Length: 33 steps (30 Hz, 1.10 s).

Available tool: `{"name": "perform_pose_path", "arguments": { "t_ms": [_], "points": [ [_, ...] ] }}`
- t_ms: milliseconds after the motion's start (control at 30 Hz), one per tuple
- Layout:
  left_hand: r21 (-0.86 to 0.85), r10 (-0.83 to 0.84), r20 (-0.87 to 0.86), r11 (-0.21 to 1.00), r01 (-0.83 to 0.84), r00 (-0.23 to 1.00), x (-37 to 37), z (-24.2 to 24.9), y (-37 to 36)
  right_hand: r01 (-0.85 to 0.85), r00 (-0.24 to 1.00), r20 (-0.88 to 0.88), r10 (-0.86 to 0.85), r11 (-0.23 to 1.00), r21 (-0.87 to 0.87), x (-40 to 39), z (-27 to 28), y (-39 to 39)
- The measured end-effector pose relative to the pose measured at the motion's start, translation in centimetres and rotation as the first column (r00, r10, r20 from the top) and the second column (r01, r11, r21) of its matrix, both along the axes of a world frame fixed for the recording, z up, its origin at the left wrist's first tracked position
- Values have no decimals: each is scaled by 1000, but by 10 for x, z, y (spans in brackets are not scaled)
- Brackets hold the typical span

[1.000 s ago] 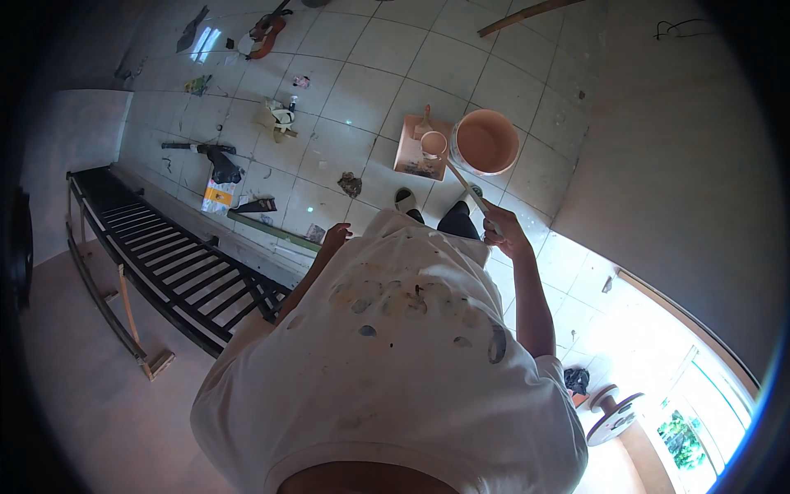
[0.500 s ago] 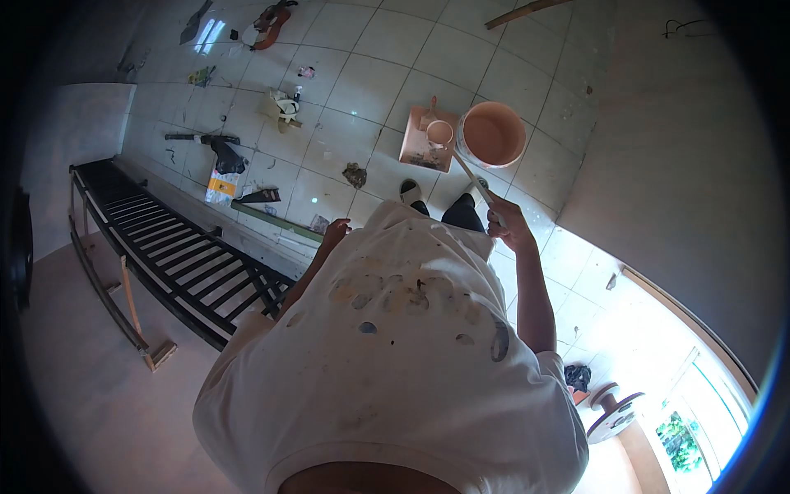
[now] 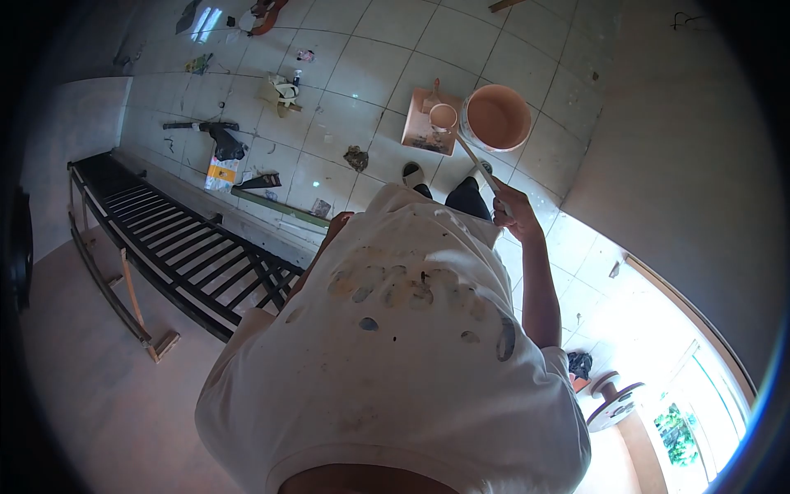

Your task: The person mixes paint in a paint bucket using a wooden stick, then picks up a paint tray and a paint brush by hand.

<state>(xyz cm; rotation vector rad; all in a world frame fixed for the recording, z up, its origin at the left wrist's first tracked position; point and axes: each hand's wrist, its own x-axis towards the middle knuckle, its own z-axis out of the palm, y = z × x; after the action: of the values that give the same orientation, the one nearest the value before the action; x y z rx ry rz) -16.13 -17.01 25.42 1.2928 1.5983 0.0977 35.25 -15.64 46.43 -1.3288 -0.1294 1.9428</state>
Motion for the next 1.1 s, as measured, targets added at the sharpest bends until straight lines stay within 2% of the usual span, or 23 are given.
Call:
{"name": "perform_pose_path", "arguments": {
  "t_ms": [300, 433, 500, 633, 767, 833, 900, 1000, 1100],
  "points": [
    [-41, 50, 100, 998, -46, 994, -6, -13, -3, -26, 1000, 17, 26, 999, 19, -2, 4, 2],
    [-131, 64, 99, 990, -50, 993, 10, 20, 7, -20, 998, 51, 20, 1000, 1, -4, 1, 4],
    [-192, 137, 215, 977, -96, 967, 14, 26, 9, -16, 999, 51, 17, 1000, -4, -6, -3, 4],
    [-282, 214, 252, 949, -140, 944, 19, 43, 15, -45, 987, 156, 43, 999, 9, -10, -6, 4],
    [-192, 107, 228, 979, -63, 968, 12, 33, 14, -105, 950, 295, 103, 994, -9, -15, -10, 10],
    [-151, 67, 228, 988, -32, 971, 5, 20, 14, -104, 950, 295, 101, 995, -3, -16, -12, 12],
    [-132, -14, 137, 991, 32, 991, 0, 10, 15, -104, 950, 295, 99, 995, 3, -18, -13, 15],
    [-166, 52, 84, 985, -37, 995, 3, 21, 21, -123, 932, 343, 113, 992, 8, -21, -17, 18],
    [-164, 48, 45, 986, -40, 998, 2, 20, 23, -147, 915, 381, 135, 989, 2, -26, -24, 20]
  ]
}}
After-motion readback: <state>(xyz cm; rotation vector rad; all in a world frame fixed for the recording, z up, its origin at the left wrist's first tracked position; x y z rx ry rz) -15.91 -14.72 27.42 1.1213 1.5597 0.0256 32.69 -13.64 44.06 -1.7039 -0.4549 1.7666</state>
